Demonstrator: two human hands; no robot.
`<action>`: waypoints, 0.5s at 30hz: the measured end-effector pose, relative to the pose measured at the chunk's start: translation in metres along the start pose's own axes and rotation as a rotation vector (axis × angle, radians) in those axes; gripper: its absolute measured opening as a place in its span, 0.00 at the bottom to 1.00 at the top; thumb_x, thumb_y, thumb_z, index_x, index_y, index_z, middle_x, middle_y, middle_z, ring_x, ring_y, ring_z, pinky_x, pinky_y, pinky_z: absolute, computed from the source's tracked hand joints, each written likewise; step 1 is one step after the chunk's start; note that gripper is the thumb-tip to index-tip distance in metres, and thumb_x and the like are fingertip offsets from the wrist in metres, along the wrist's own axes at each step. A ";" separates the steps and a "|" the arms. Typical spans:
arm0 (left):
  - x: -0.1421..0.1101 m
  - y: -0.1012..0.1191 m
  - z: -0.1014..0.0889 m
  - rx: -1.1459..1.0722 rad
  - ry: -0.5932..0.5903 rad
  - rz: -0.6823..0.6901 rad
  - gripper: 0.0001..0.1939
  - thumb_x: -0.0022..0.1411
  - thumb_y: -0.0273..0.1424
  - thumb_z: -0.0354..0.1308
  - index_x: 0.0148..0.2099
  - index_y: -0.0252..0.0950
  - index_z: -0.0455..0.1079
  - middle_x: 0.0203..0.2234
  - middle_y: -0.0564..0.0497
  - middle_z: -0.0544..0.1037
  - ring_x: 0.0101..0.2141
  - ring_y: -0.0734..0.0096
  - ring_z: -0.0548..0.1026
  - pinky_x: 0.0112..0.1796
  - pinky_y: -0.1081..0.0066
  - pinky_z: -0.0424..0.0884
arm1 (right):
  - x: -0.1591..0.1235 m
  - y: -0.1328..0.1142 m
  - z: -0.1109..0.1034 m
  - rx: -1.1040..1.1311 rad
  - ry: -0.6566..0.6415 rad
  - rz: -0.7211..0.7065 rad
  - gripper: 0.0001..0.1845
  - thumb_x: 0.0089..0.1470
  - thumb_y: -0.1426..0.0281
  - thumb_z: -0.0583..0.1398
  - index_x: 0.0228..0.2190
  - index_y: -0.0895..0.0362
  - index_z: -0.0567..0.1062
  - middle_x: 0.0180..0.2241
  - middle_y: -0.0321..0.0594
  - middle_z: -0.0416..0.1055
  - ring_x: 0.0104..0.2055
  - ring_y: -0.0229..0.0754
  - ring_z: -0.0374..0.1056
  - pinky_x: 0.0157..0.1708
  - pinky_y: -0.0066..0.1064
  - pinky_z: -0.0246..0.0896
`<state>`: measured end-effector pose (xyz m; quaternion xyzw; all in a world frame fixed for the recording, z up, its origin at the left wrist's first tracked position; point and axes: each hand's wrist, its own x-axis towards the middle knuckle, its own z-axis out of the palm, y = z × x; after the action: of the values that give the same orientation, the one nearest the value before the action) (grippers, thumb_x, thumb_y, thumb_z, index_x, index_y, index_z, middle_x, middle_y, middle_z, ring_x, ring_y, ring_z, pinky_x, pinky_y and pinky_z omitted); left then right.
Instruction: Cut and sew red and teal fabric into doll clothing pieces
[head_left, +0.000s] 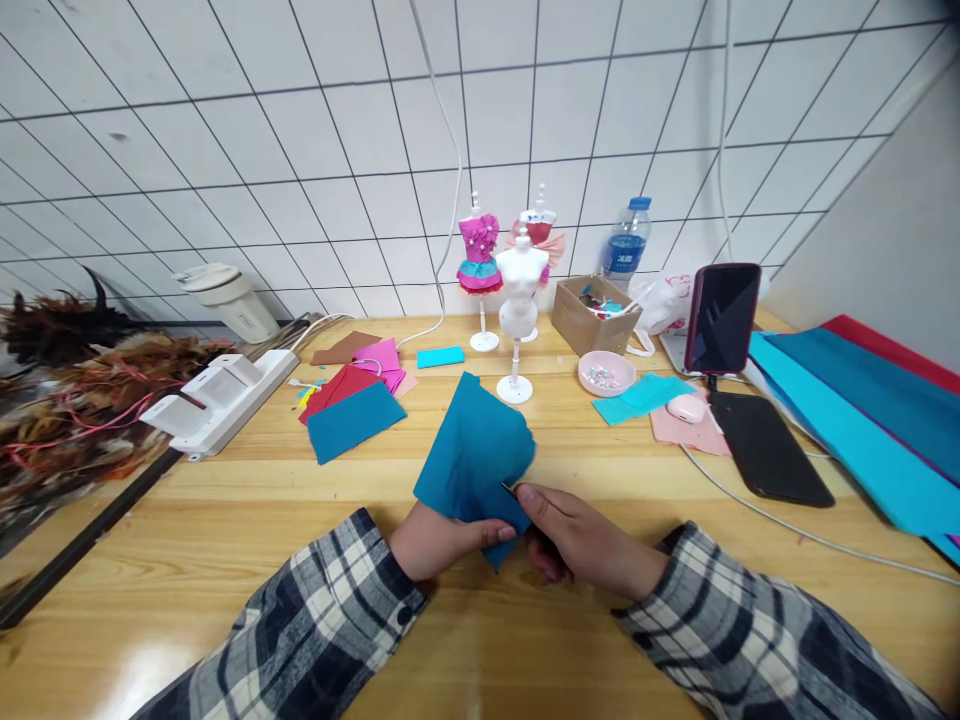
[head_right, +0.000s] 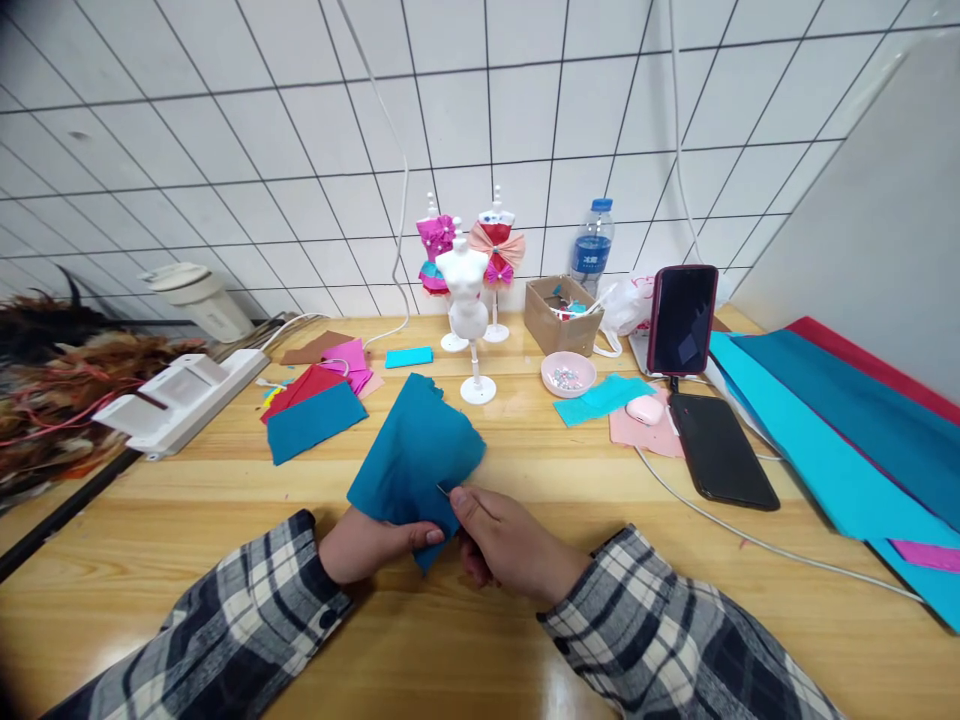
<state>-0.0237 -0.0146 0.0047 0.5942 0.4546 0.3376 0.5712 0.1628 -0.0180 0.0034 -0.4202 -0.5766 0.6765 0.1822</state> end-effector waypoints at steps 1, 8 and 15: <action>0.000 0.000 0.001 -0.013 -0.002 0.005 0.25 0.46 0.39 0.68 0.45 0.33 0.70 0.44 0.42 0.78 0.46 0.56 0.75 0.51 0.59 0.68 | 0.000 0.000 0.000 0.000 0.000 0.003 0.31 0.53 0.39 0.42 0.28 0.55 0.59 0.14 0.28 0.58 0.15 0.31 0.55 0.14 0.22 0.48; 0.001 0.000 -0.004 0.072 0.104 -0.011 0.26 0.44 0.42 0.68 0.44 0.33 0.71 0.44 0.42 0.78 0.45 0.54 0.75 0.50 0.58 0.68 | 0.000 0.000 -0.003 -0.033 -0.013 -0.054 0.31 0.54 0.41 0.42 0.27 0.55 0.60 0.14 0.28 0.58 0.14 0.31 0.53 0.14 0.22 0.48; 0.000 0.002 -0.001 0.141 0.029 -0.029 0.17 0.44 0.40 0.68 0.34 0.34 0.73 0.35 0.46 0.80 0.37 0.57 0.76 0.43 0.61 0.73 | -0.001 -0.002 0.000 -0.016 -0.016 -0.029 0.31 0.53 0.40 0.42 0.27 0.55 0.60 0.14 0.28 0.58 0.15 0.31 0.54 0.15 0.22 0.49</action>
<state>-0.0248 -0.0141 0.0066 0.6212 0.4942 0.3050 0.5262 0.1626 -0.0184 0.0058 -0.4079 -0.5894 0.6726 0.1839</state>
